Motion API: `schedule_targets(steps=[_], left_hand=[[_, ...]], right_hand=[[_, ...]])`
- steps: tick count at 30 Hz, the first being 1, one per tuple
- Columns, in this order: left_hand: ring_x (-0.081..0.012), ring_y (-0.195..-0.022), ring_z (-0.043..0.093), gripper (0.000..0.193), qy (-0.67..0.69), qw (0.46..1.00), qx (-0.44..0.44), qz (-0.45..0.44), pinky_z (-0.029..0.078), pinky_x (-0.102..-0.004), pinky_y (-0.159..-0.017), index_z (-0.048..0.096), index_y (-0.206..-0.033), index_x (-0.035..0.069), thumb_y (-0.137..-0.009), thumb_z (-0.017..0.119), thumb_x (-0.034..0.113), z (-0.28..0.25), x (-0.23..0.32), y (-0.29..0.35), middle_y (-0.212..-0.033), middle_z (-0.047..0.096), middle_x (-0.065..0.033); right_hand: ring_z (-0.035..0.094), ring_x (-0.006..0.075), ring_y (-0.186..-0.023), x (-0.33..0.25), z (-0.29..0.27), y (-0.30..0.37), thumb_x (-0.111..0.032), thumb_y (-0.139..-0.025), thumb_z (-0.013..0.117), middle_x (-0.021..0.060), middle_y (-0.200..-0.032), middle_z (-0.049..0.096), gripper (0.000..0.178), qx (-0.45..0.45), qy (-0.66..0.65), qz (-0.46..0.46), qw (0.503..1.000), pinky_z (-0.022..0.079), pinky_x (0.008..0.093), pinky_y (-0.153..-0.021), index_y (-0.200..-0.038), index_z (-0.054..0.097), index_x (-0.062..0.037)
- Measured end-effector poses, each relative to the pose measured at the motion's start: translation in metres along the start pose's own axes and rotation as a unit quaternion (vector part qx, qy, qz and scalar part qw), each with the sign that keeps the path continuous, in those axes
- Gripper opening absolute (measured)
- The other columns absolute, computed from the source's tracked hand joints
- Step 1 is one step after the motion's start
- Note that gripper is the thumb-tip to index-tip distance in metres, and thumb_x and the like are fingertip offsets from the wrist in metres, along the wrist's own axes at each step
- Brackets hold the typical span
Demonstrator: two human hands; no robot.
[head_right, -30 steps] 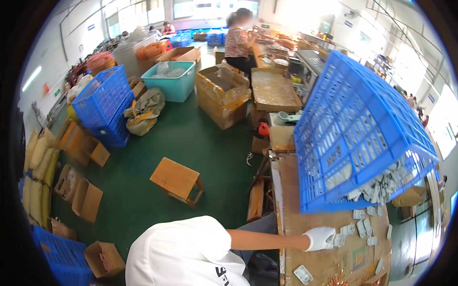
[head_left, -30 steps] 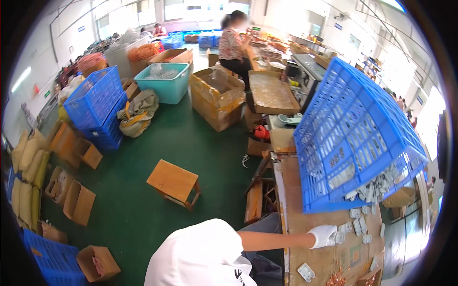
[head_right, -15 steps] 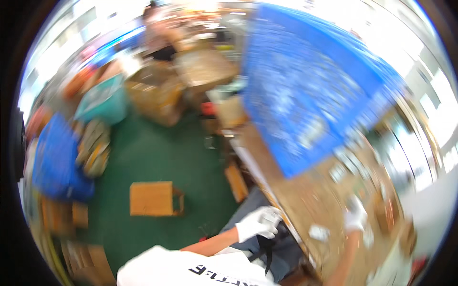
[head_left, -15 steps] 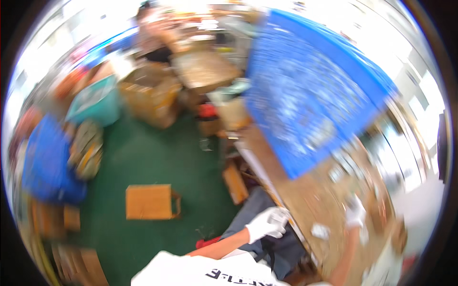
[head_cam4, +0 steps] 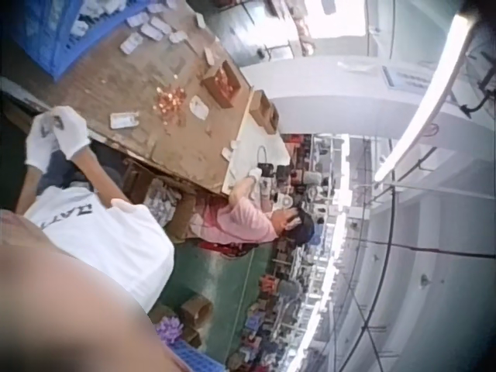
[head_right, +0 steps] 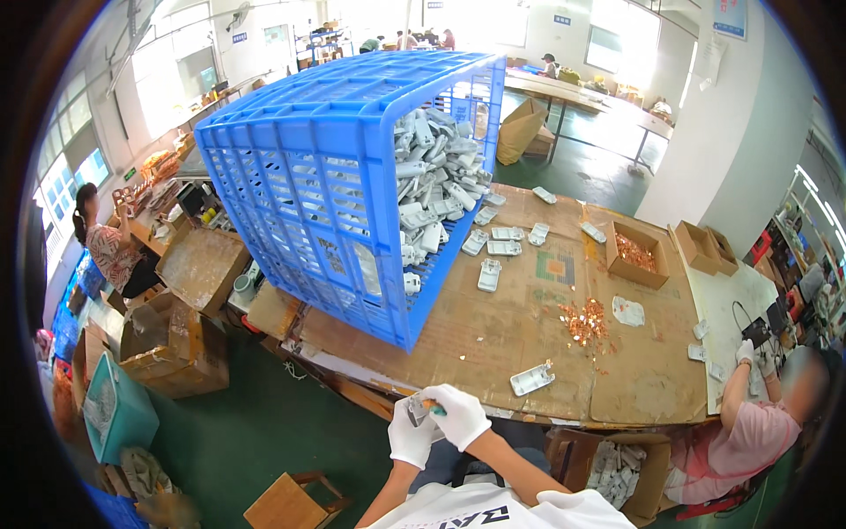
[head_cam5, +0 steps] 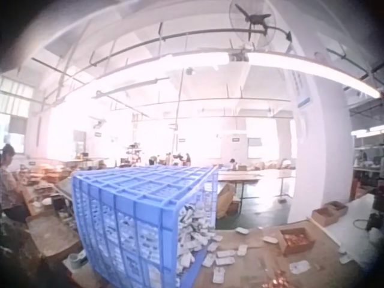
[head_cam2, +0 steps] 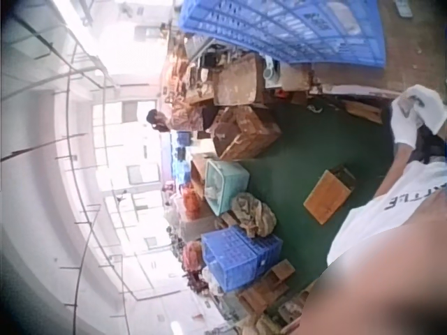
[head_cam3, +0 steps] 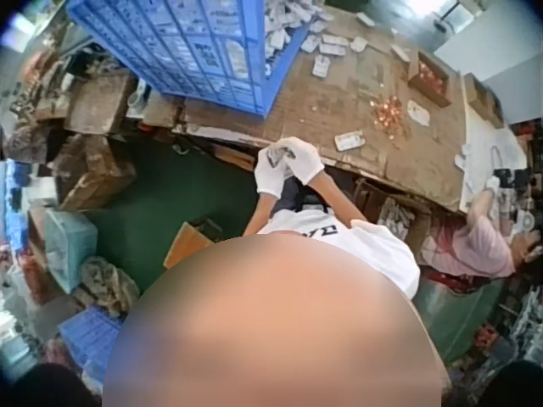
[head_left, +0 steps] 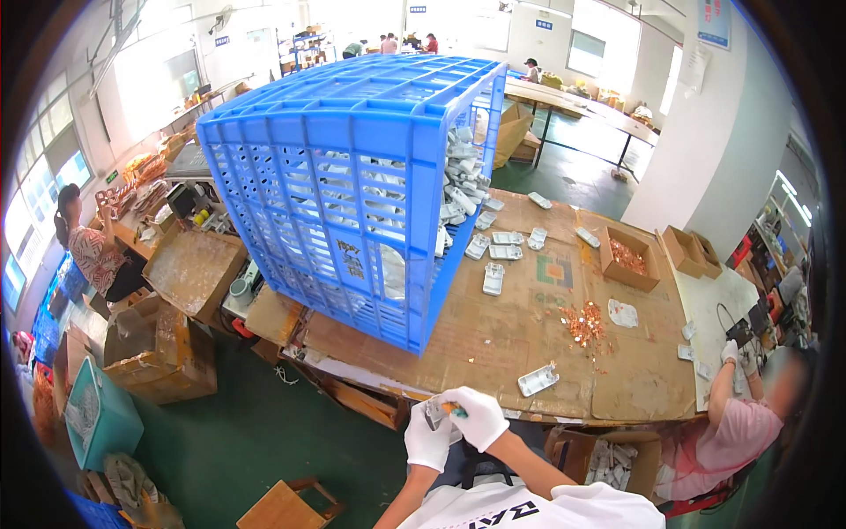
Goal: The person picks up a plastic housing and a metal contact, fits the contact into the housing, and applies glue from a syringe. After repeating this process, they gather several completed housings and place them into a cardboard box.
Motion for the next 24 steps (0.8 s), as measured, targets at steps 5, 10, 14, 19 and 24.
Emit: schedule_targets(steps=[5, 10, 14, 19, 24], left_hand=[[-0.0241, -0.091, 0.068, 0.033, -0.05, 0.998, 0.027, 0.02, 0.052, -0.0315, -0.081, 0.057, -0.11, 0.005, -0.081, 0.069, 0.013, -0.009, 0.014, -0.009, -0.099, 0.069, -0.0127], [-0.027, -0.086, 0.069, 0.029, -0.101, 0.991, 0.087, 0.009, 0.052, -0.0333, -0.078, 0.057, -0.106, 0.004, -0.08, 0.069, 0.012, -0.029, 0.02, -0.007, -0.092, 0.069, -0.0136], [-0.0347, -0.086, 0.066, 0.026, -0.114, 0.986, 0.116, -0.031, 0.052, -0.0404, -0.078, 0.058, -0.101, 0.006, -0.08, 0.068, 0.019, -0.043, 0.022, -0.005, -0.089, 0.067, -0.0159], [-0.034, -0.084, 0.066, 0.025, -0.122, 0.984, 0.127, -0.037, 0.051, -0.0404, -0.076, 0.058, -0.097, 0.006, -0.078, 0.069, 0.018, -0.04, 0.021, -0.002, -0.087, 0.067, -0.0157], [-0.0303, -0.073, 0.066, 0.024, -0.15, 0.979, 0.128, 0.049, 0.052, -0.0368, -0.069, 0.057, -0.094, 0.005, -0.076, 0.07, 0.014, -0.021, 0.032, 0.003, -0.079, 0.066, -0.0141]], right_hand=[[0.063, 0.0333, -0.084, -0.007, 0.008, 0.0, 0.001, -0.074, 0.064, 0.0107, -0.096, 0.06, 0.027, -0.006, 0.02, 0.017, 1.0, 0.051, 0.0391, -0.07, -0.099, 0.061, -0.0103], [0.063, 0.0328, -0.084, -0.01, 0.027, -0.01, -0.003, -0.072, 0.066, 0.01, -0.101, 0.058, 0.028, -0.041, 0.064, 0.013, 0.997, 0.052, 0.0391, -0.07, -0.099, 0.062, -0.0113], [0.063, 0.0321, -0.081, -0.009, 0.036, -0.016, -0.009, -0.078, 0.066, 0.0085, -0.103, 0.056, 0.022, -0.04, 0.059, -0.01, 0.997, 0.052, 0.0396, -0.068, -0.099, 0.063, -0.0138], [0.062, 0.0295, -0.085, -0.005, 0.036, -0.018, 0.002, -0.073, 0.065, 0.0125, -0.1, 0.057, 0.032, -0.054, 0.002, -0.009, 0.999, 0.051, 0.0348, -0.073, -0.103, 0.062, -0.0081], [0.058, 0.014, -0.086, 0.026, 0.016, -0.013, 0.009, -0.076, 0.066, 0.0057, -0.095, 0.057, 0.036, 0.015, -0.165, 0.114, 0.979, 0.049, 0.0277, -0.075, -0.109, 0.059, -0.0049]])
Point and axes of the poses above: each hand's wrist, its own y-axis away from the middle knuckle, its own z-axis out of the palm, x = y × z, the point moved 9 cm from there along -y, towards the middle knuckle
